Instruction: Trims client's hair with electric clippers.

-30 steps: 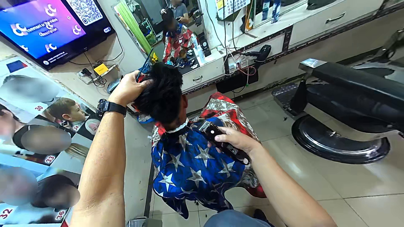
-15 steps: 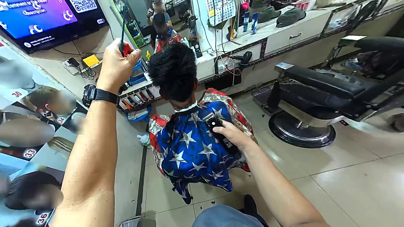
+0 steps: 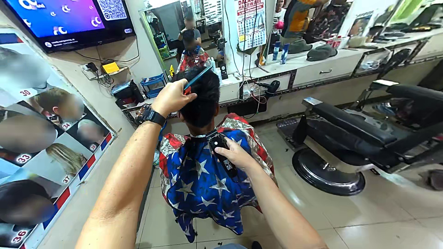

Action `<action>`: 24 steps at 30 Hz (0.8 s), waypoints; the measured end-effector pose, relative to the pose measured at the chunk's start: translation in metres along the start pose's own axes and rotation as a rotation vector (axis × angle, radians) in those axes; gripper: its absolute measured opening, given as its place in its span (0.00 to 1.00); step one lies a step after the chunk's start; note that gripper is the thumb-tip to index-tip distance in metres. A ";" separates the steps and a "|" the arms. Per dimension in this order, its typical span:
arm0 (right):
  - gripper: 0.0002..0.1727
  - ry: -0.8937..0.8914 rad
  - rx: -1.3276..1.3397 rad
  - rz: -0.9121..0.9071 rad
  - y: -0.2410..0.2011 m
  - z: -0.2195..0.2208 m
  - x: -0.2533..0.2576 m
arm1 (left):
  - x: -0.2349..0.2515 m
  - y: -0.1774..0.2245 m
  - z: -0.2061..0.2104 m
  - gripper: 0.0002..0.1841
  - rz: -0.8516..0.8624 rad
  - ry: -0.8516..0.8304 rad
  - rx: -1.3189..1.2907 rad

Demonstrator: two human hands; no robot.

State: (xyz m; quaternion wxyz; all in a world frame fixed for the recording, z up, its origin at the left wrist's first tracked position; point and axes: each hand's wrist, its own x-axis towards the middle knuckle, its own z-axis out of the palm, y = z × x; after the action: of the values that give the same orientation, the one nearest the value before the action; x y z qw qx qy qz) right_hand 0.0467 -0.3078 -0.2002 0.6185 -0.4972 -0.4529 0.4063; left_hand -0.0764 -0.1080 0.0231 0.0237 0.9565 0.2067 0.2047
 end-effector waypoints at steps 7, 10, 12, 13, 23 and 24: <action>0.32 -0.061 0.012 0.006 -0.002 -0.010 0.024 | 0.007 0.001 0.006 0.21 -0.055 0.003 0.038; 0.31 -0.075 0.010 0.014 -0.004 -0.012 0.031 | 0.007 0.000 0.006 0.20 -0.066 0.011 0.036; 0.30 -0.081 0.009 0.025 -0.003 -0.013 0.035 | 0.007 -0.001 0.006 0.20 -0.069 0.020 0.031; 0.30 -0.084 0.008 0.031 -0.003 -0.014 0.036 | 0.007 -0.001 0.006 0.20 -0.070 0.020 0.031; 0.28 -0.100 0.064 0.070 0.000 -0.018 0.045 | 0.004 0.000 0.005 0.20 -0.089 0.016 0.004; 0.27 -0.098 0.075 0.078 -0.001 -0.018 0.045 | 0.004 0.000 0.005 0.20 -0.092 0.018 0.000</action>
State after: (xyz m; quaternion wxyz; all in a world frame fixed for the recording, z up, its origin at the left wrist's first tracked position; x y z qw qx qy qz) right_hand 0.0759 -0.2696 -0.1936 0.5975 -0.4704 -0.4474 0.4707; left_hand -0.0715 -0.1063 0.0200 0.0311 0.9441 0.2505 0.2120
